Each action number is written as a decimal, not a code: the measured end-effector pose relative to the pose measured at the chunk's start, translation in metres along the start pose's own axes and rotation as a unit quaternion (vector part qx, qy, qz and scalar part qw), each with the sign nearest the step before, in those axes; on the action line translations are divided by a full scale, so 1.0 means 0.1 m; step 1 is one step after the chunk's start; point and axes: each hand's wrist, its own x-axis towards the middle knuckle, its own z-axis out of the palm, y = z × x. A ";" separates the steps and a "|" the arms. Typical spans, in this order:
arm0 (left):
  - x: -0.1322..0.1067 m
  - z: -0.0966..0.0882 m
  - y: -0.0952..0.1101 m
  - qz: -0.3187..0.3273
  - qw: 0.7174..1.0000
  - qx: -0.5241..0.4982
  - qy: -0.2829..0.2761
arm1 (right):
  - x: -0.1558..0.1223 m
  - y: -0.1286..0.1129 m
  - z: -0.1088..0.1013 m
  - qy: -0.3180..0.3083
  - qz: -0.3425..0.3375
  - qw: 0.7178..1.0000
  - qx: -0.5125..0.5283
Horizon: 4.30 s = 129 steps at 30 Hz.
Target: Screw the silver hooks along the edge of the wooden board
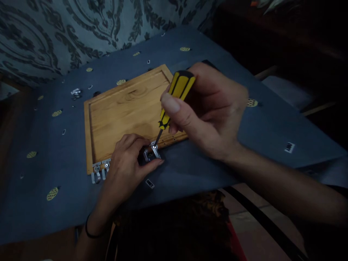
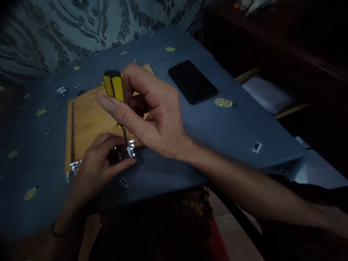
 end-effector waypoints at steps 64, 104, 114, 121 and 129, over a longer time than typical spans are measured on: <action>-0.02 0.03 -0.02 0.002 1.000 -0.010 0.010 | 0.00 0.14 -0.02 -0.155 0.002 0.987 0.044; 0.00 0.03 -0.01 -0.007 1.000 -0.003 0.000 | -0.03 0.15 -0.01 -0.103 -0.027 0.993 -0.042; -0.02 0.04 -0.03 0.012 1.000 0.012 0.017 | -0.01 0.11 -0.11 -0.177 -0.101 0.973 -0.112; -0.01 0.03 0.00 -0.017 1.000 -0.005 -0.005 | 0.01 0.11 -0.13 -0.172 -0.115 0.973 -0.102; -0.01 0.03 -0.01 -0.008 1.000 0.005 0.007 | 0.01 0.16 -0.06 -0.112 -0.074 0.986 -0.094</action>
